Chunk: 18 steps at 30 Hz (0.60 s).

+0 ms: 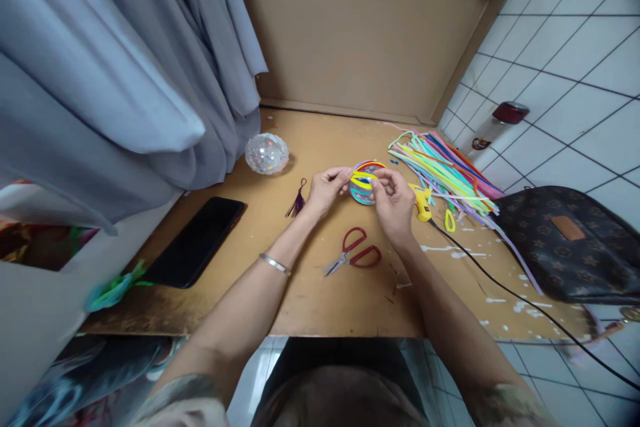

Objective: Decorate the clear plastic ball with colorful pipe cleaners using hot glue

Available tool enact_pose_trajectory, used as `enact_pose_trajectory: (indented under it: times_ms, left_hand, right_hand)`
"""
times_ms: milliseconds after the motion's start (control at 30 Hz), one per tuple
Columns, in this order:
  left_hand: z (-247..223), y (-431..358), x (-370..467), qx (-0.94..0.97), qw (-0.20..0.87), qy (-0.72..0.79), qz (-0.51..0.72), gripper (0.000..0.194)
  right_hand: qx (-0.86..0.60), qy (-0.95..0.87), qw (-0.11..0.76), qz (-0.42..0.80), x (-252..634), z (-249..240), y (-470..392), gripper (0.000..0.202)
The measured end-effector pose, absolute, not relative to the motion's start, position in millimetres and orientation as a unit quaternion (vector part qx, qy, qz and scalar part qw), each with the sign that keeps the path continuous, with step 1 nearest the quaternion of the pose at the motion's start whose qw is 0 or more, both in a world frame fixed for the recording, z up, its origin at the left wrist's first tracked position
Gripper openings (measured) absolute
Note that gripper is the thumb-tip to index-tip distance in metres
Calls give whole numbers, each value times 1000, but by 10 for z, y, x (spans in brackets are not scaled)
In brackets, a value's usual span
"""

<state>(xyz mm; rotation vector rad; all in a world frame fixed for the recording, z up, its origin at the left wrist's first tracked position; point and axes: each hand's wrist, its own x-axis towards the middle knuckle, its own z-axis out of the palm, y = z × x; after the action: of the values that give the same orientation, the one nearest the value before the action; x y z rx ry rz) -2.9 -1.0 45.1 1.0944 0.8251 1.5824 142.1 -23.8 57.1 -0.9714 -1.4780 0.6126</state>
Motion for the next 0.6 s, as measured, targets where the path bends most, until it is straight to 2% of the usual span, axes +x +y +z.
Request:
enact_pose_trajectory:
  times_ms: [167, 433, 600]
  left_hand:
    - [374, 40, -30, 400, 532, 357, 656, 37]
    - [242, 87, 0, 358, 563, 340, 663, 36]
    - [215, 112, 22, 357, 568, 337, 660, 39]
  right_hand:
    - [-420, -669, 575, 212, 1457, 555, -203, 16]
    - [-443, -772, 456, 24, 1569, 582, -166, 26]
    - [-475, -772, 421, -22, 1631, 610, -139, 26]
